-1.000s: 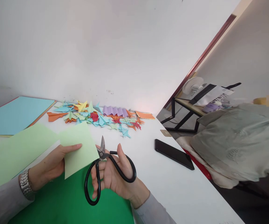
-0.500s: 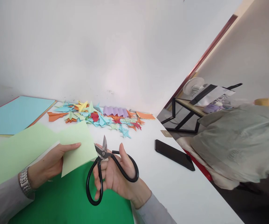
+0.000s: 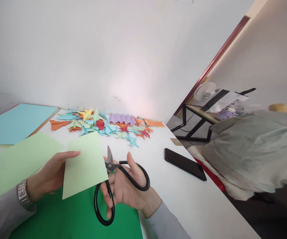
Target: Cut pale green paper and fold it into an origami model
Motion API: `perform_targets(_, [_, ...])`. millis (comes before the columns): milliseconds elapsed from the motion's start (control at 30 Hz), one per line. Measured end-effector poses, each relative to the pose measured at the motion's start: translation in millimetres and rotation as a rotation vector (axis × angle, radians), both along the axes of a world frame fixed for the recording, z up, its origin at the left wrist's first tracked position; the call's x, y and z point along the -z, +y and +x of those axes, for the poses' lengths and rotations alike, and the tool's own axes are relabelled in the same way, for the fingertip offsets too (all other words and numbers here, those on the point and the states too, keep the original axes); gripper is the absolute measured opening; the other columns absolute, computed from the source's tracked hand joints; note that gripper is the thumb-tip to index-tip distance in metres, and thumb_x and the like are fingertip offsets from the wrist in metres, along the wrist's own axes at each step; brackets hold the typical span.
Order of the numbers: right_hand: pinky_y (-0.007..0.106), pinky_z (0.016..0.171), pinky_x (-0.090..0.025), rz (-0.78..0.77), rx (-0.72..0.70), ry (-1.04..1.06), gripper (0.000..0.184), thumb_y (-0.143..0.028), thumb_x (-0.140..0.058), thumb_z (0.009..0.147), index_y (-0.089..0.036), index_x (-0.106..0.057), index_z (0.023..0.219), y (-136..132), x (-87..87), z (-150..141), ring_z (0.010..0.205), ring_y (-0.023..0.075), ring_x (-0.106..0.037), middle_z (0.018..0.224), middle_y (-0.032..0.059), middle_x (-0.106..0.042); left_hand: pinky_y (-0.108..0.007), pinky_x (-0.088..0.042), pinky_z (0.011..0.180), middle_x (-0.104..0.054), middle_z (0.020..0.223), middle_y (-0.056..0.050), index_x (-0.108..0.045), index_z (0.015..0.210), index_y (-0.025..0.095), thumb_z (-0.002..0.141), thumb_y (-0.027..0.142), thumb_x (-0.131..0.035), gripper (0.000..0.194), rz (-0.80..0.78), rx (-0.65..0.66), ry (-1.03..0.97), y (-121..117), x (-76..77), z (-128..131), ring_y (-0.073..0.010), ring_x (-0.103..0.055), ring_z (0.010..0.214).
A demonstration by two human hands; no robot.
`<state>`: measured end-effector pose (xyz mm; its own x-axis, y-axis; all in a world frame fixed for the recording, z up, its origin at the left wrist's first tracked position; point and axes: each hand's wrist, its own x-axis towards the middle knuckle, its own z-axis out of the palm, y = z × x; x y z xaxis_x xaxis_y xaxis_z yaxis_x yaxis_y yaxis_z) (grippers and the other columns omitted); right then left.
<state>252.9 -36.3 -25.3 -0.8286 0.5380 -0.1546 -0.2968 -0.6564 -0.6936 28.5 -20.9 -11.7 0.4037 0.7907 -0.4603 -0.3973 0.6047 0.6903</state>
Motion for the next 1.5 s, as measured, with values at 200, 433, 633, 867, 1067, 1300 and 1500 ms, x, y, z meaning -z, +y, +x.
perform_targets(200, [0.039, 0.056, -0.046, 0.004, -0.015, 0.006, 0.089, -0.083, -0.001, 0.071, -0.021, -0.033, 0.126, 0.5, 0.7, 1.5, 0.055, 0.0185, -0.057, 0.074, 0.0044, -0.062, -0.034, -0.053, 0.071, -0.073, 0.095, -0.012, -0.063, 0.114, 0.014, 0.070, 0.029, -0.073, 0.047, 0.057, 0.036, 0.062, 0.1, -0.5, 0.4, -0.0296, -0.068, 0.086])
perform_targets(433, [0.032, 0.053, -0.042, 0.040, 0.011, -0.004, 0.085, -0.082, -0.001, 0.072, -0.026, -0.023, 0.133, 0.1, -2.9, -1.4, 0.057, 0.0188, -0.058, 0.075, 0.0038, -0.062, -0.038, -0.053, 0.079, -0.069, 0.107, -0.014, -0.060, 0.119, 0.016, 0.069, 0.027, -0.074, 0.052, 0.137, 0.008, 0.104, 1.5, 1.6, 2.3, -0.0317, -0.065, 0.096])
perform_targets(633, [0.032, 0.052, -0.043, 0.025, 0.042, 0.005, 0.086, -0.081, -0.002, 0.073, -0.025, -0.025, 0.133, -0.8, -3.7, -4.1, 0.057, 0.0187, -0.057, 0.075, 0.0046, -0.061, -0.038, -0.052, 0.079, -0.070, 0.105, -0.014, -0.062, 0.115, 0.016, 0.069, 0.026, -0.074, 0.049, 0.156, -0.037, 0.142, 0.5, 0.9, 3.3, -0.0314, -0.066, 0.094])
perform_targets(867, [0.039, 0.056, -0.047, 0.045, 0.131, -0.012, 0.089, -0.082, -0.003, 0.072, -0.026, -0.028, 0.136, -1.3, -4.5, -5.8, 0.056, 0.0177, -0.054, 0.073, 0.0031, -0.060, -0.038, -0.054, 0.074, -0.072, 0.100, -0.011, -0.066, 0.107, 0.017, 0.066, 0.023, -0.076, 0.042, 0.146, -0.123, 0.123, 0.9, -0.4, 5.0, -0.0316, -0.067, 0.089])
perform_targets(1067, [0.040, 0.057, -0.048, 0.053, 0.096, 0.014, 0.085, -0.082, -0.011, 0.074, -0.026, -0.029, 0.135, -0.9, -3.5, -3.8, 0.056, 0.0177, -0.055, 0.074, 0.0029, -0.060, -0.039, -0.054, 0.075, -0.072, 0.100, -0.012, -0.066, 0.106, 0.016, 0.067, 0.023, -0.075, 0.040, 0.143, -0.103, 0.125, 1.3, -0.3, 5.0, -0.0320, -0.067, 0.090])
perform_targets(1300, [0.032, 0.051, -0.043, -0.028, 0.015, -0.012, 0.090, -0.084, -0.007, 0.071, -0.017, -0.040, 0.121, 0.5, 1.1, -0.5, 0.054, 0.0187, -0.058, 0.072, 0.0059, -0.062, -0.038, -0.052, 0.078, -0.071, 0.101, -0.014, -0.063, 0.114, 0.015, 0.068, 0.024, -0.074, 0.048, 0.135, 0.024, 0.120, -1.5, 0.3, 3.9, -0.0313, -0.067, 0.090])
perform_targets(1500, [0.035, 0.053, -0.046, -0.018, 0.081, -0.007, 0.090, -0.083, -0.005, 0.072, -0.020, -0.034, 0.129, -0.5, -0.6, -4.3, 0.054, 0.0197, -0.058, 0.071, 0.0050, -0.062, -0.038, -0.052, 0.076, -0.071, 0.102, -0.014, -0.064, 0.112, 0.014, 0.069, 0.024, -0.073, 0.046, 0.129, 0.019, 0.116, -2.5, 0.2, 5.7, -0.0312, -0.067, 0.091])
